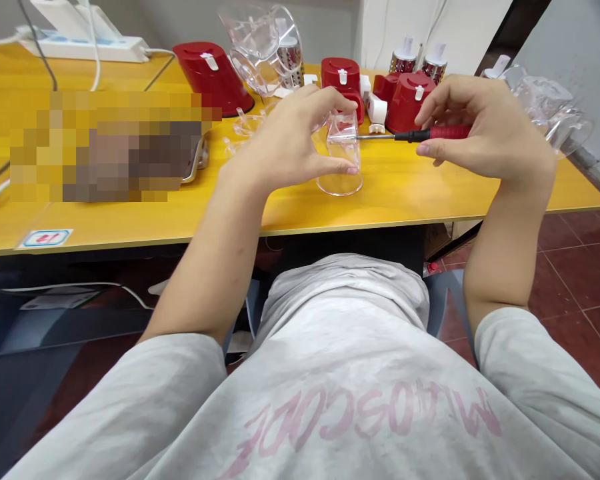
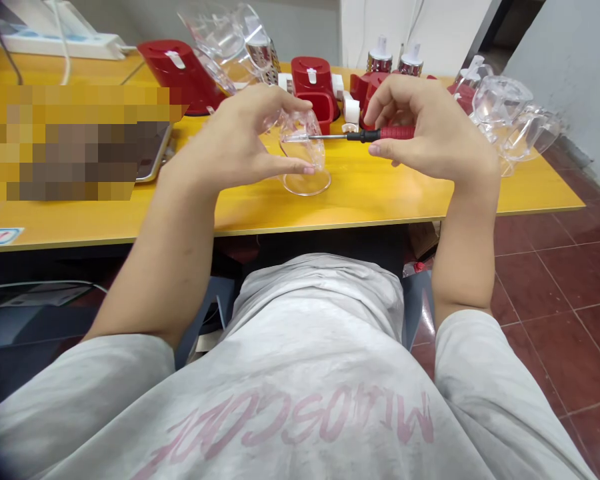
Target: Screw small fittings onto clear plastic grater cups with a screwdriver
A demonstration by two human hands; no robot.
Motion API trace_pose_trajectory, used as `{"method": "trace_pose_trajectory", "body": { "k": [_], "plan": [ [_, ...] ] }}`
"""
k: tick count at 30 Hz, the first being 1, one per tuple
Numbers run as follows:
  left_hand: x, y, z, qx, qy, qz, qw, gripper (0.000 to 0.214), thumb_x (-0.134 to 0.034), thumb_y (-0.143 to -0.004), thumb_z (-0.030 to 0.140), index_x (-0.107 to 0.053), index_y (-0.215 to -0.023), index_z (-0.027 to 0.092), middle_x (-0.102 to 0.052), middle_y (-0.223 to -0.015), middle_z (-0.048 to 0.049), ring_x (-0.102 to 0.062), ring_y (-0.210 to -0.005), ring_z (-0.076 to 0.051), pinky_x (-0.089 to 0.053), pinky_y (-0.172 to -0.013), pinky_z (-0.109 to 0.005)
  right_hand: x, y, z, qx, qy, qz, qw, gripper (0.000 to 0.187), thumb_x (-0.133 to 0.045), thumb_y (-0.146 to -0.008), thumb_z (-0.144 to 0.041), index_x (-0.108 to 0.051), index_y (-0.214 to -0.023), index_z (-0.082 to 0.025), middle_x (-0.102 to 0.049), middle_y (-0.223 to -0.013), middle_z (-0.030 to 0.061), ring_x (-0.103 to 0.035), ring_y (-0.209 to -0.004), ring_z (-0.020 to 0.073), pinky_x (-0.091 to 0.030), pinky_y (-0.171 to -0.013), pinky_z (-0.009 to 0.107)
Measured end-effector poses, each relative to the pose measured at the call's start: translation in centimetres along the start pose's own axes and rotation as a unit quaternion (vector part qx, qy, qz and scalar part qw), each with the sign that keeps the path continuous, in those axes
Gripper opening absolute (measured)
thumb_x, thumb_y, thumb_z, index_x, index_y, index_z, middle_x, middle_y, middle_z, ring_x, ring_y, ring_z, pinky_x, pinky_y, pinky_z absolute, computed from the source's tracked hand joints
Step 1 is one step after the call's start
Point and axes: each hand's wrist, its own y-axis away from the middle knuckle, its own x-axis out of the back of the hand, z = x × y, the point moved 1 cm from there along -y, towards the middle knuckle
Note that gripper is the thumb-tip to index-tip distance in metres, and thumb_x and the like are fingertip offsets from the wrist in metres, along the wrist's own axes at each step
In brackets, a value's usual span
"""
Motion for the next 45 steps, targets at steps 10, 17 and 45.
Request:
{"method": "trace_pose_trajectory", "body": {
  "k": [10, 17, 45],
  "plan": [
    [-0.2, -0.1, 0.3, 0.006, 0.009, -0.001, 1.0, 0.077, -0.097, -0.09, 0.088, -0.076, -0.159, 0.06, -0.079, -0.15, -0.0005, -0.059, -0.145, -0.047, -0.052, -0.112, -0.072, -0.9, -0.8, -0.9, -0.039, 0.092, -0.05, 0.994, 0.054, -0.098, -0.106, -0.073, -0.078, -0.074, -0.034, -0.076, -0.077, 0.0066, -0.064, -0.085, 0.0316, -0.049, -0.08, 0.052],
    [0.1, 0.1, 1.2, 0.015, 0.005, -0.01, 1.0, 0.073, -0.093, -0.092, 0.084, -0.075, -0.159, 0.061, -0.079, -0.152, -0.0018, -0.059, -0.15, -0.048, -0.052, -0.112, -0.072, -0.7, -0.9, -0.6, -0.022, 0.102, -0.033, 0.994, 0.025, -0.107, -0.09, -0.047, -0.083, -0.087, -0.04, -0.083, -0.087, 0.0064, -0.072, -0.107, 0.0404, -0.054, -0.09, 0.058],
    [-0.6, 0.2, 1.0, 0.017, 0.034, 0.012, 0.999, 0.078, -0.098, -0.086, 0.082, -0.078, -0.159, 0.062, -0.07, -0.155, -0.0067, -0.054, -0.159, -0.054, -0.053, -0.112, -0.079, -1.3, -0.5, -1.6, -0.056, 0.175, 0.024, 0.983, 0.032, -0.098, -0.082, -0.075, -0.095, -0.113, -0.074, -0.087, -0.085, 0.0086, -0.071, -0.147, 0.0683, -0.058, -0.083, 0.083]
  ]
}}
